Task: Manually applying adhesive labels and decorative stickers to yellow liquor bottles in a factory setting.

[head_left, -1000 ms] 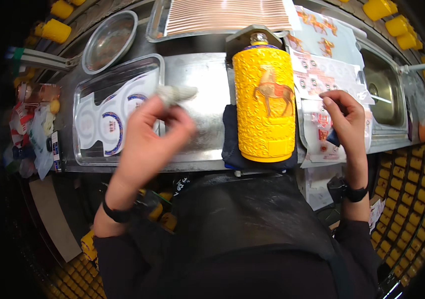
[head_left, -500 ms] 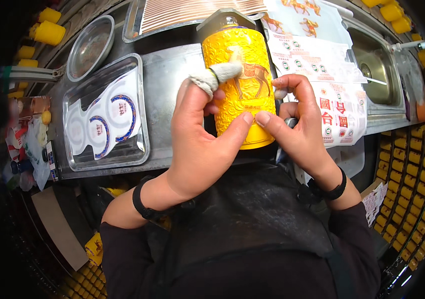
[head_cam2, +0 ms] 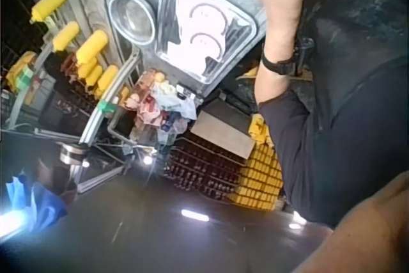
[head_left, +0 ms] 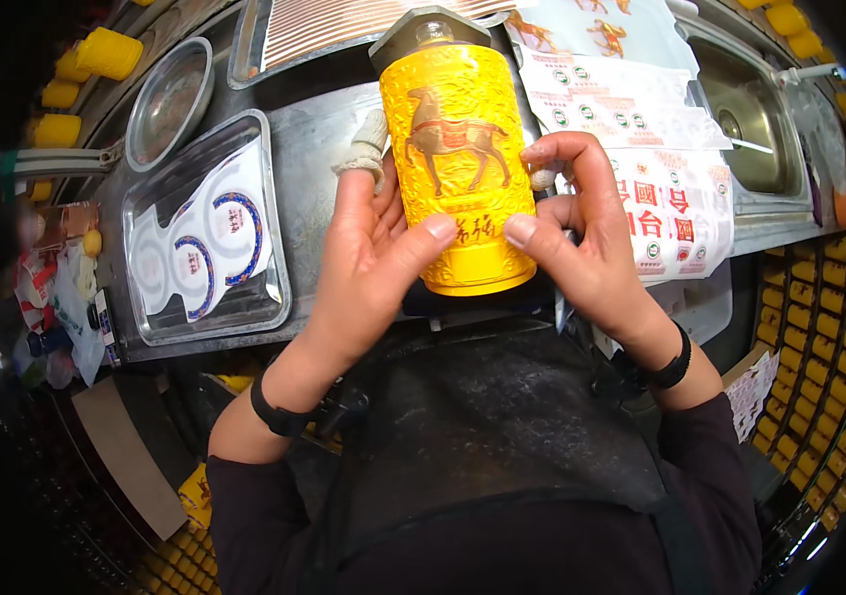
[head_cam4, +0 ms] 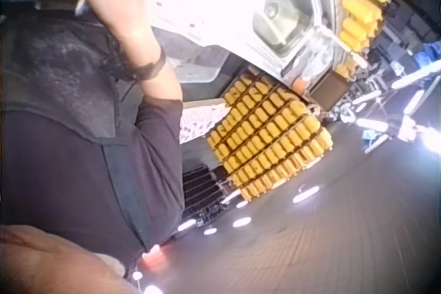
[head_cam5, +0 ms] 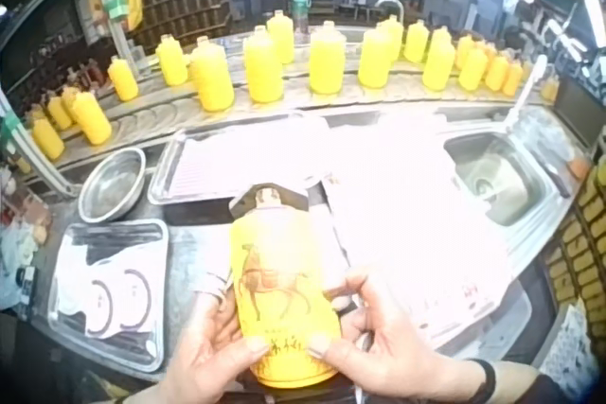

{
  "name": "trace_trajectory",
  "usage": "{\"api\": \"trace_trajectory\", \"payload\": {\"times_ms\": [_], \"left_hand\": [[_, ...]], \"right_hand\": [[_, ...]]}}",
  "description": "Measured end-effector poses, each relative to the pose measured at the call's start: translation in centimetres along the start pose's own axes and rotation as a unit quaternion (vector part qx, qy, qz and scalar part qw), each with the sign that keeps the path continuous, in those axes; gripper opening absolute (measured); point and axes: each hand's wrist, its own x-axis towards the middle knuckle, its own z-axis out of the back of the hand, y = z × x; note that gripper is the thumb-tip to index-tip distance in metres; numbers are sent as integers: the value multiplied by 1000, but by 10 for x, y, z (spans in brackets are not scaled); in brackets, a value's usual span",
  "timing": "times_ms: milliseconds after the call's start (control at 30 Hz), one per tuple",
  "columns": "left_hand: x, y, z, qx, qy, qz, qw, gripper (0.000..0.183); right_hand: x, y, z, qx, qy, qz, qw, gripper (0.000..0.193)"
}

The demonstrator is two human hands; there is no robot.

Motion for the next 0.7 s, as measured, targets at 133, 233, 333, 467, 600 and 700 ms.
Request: {"api": "trace_trajectory", "payload": {"times_ms": [133,233,333,467,600,700], "left_hand": [[-1,3,7,-30,1,28,999,55],[-2,6,10,-6,-2,21,1000,61],[1,10,10,-1,-9,16,1000,66],[0,12,12,-5,-6,8,1000,70],[0,14,13,-5,5,-6,1000,69],[0,13,11,-9,4,-19,1000,71]], "right_hand": [[1,3,-5,-41,-13,-6,999,50],[2,2,-10,-68,-29,35,997,52],[3,0,-9,-72,-23,21,997,53],[2,2,-12,-60,-24,6,998,54],[2,3,-13,-61,-25,8,998,54],[2,3,-12,-58,-23,7,998,55]]}}
